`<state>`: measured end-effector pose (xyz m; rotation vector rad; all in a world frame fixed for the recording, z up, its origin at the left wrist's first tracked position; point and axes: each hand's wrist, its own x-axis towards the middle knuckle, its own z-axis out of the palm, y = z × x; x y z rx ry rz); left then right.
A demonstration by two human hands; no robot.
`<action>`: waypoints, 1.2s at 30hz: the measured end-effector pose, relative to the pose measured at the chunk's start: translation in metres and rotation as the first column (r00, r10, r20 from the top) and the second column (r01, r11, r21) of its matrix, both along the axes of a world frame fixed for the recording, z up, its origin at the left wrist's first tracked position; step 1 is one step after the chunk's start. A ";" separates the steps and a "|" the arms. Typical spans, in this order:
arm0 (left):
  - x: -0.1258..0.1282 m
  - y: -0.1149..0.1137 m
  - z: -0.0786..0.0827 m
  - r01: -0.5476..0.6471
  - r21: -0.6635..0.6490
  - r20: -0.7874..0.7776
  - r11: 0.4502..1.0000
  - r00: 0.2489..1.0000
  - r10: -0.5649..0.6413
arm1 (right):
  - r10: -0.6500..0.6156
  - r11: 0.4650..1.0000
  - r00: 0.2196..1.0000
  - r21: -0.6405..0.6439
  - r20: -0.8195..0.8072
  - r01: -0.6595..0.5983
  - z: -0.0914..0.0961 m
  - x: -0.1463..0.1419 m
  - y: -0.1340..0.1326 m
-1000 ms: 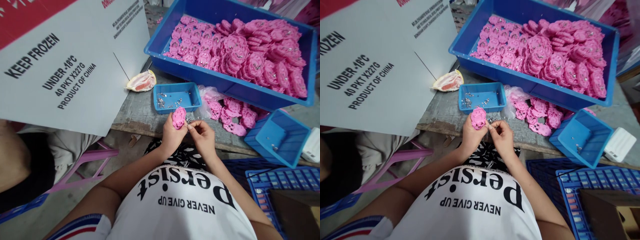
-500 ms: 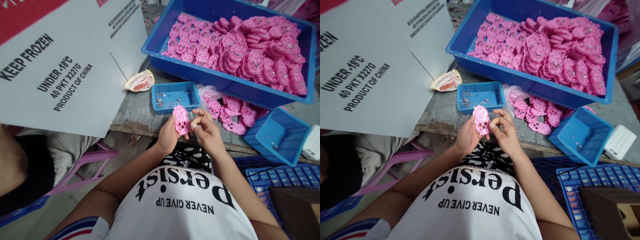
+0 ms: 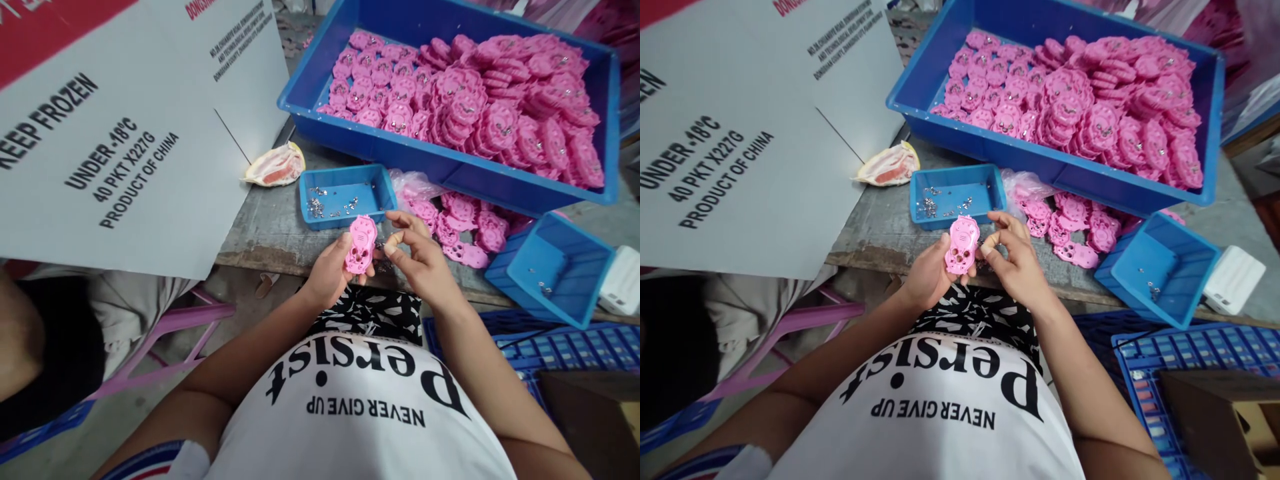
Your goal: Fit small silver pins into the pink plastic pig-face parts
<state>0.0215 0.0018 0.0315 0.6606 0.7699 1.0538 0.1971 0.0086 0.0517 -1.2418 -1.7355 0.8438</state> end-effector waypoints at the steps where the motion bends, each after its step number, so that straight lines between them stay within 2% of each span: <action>1: 0.000 -0.001 0.000 0.005 0.004 -0.018 1.000 1.000 -0.005 | 0.023 1.000 0.999 0.011 0.035 -0.024 0.001 0.001 0.001; 5: 0.002 -0.003 0.002 0.051 0.017 -0.069 0.999 0.996 -0.050 | 0.102 0.994 0.987 0.017 0.126 -0.104 0.001 0.003 0.005; 14: 0.001 -0.004 -0.001 0.080 0.086 -0.130 0.993 0.989 -0.069 | 0.196 0.981 0.970 -0.021 0.143 -0.195 0.007 0.004 0.008; 24: 0.002 -0.007 -0.002 0.094 0.121 -0.158 0.988 0.985 -0.075 | 0.222 0.975 0.963 -0.021 0.152 -0.222 0.005 0.003 0.007; 30: 0.002 -0.008 0.000 0.092 0.122 -0.152 0.988 0.986 -0.073 | 0.194 0.981 0.968 -0.029 0.157 -0.192 0.006 0.000 0.006; 36: 0.004 -0.009 0.003 0.078 0.053 -0.080 0.996 0.994 -0.074 | 0.134 0.991 0.984 0.003 0.120 -0.135 0.001 -0.003 0.004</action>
